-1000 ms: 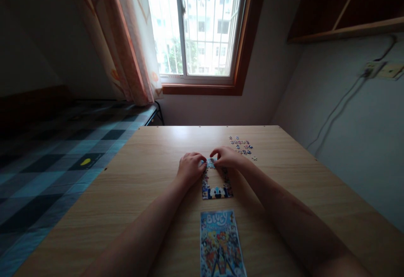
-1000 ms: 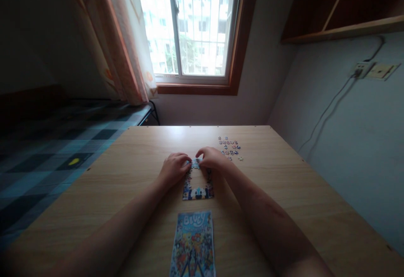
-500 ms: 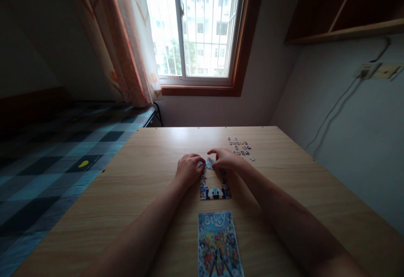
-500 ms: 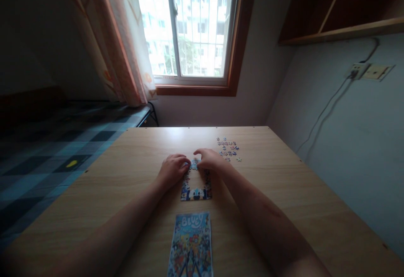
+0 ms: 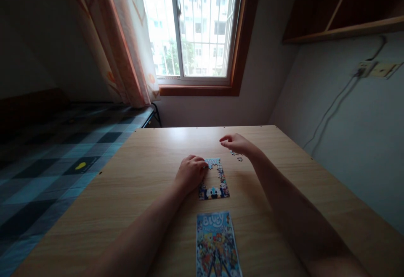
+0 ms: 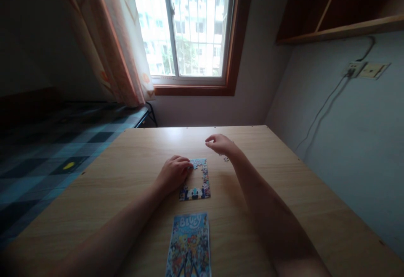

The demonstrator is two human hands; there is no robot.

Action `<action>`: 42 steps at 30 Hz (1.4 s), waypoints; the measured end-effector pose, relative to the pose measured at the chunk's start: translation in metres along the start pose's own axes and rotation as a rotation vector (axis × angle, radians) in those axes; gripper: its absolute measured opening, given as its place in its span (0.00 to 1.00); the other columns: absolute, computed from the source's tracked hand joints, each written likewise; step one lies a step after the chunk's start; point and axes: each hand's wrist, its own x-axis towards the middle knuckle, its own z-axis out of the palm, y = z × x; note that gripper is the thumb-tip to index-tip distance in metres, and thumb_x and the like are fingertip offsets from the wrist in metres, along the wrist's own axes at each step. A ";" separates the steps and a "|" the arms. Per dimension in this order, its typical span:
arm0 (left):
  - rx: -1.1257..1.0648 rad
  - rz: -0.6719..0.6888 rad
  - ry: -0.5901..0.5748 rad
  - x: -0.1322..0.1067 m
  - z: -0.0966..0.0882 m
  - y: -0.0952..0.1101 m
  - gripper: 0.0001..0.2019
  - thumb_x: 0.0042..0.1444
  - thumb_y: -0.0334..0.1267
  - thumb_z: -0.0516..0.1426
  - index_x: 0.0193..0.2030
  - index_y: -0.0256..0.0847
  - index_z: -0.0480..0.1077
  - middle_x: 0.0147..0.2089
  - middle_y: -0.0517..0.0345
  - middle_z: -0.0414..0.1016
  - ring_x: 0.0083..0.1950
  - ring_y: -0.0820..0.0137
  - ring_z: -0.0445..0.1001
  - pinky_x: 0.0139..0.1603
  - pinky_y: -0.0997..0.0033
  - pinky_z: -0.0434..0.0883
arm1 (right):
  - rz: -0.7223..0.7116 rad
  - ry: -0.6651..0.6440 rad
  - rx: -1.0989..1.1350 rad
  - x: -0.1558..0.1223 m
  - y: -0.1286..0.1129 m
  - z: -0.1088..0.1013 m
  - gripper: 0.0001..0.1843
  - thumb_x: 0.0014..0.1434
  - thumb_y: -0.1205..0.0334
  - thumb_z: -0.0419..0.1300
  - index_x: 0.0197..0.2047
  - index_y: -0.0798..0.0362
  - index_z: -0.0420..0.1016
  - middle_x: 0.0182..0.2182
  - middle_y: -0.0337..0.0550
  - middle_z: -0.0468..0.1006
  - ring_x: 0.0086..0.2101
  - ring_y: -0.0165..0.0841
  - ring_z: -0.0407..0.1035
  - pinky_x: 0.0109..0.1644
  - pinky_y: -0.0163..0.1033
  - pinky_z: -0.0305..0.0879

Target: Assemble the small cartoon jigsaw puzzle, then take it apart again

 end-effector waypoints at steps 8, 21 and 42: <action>-0.070 0.011 -0.025 -0.001 0.001 -0.003 0.14 0.59 0.27 0.55 0.41 0.46 0.80 0.46 0.57 0.81 0.48 0.62 0.74 0.55 0.61 0.70 | 0.049 0.318 0.100 -0.006 0.020 -0.050 0.17 0.62 0.57 0.59 0.50 0.57 0.80 0.34 0.48 0.79 0.29 0.28 0.68 0.30 0.31 0.60; -0.058 0.008 -0.016 -0.001 0.005 -0.006 0.15 0.57 0.27 0.56 0.42 0.48 0.81 0.50 0.55 0.79 0.52 0.61 0.73 0.57 0.58 0.71 | 0.204 0.476 -0.274 0.015 0.079 -0.036 0.22 0.64 0.67 0.50 0.56 0.49 0.77 0.51 0.46 0.78 0.48 0.36 0.71 0.53 0.37 0.64; -0.155 -0.256 0.063 0.000 0.003 -0.008 0.15 0.56 0.30 0.54 0.49 0.40 0.77 0.50 0.50 0.79 0.54 0.58 0.73 0.60 0.56 0.69 | 0.414 0.268 -0.390 0.029 0.109 0.001 0.38 0.70 0.38 0.30 0.67 0.43 0.65 0.72 0.46 0.47 0.71 0.48 0.33 0.68 0.70 0.28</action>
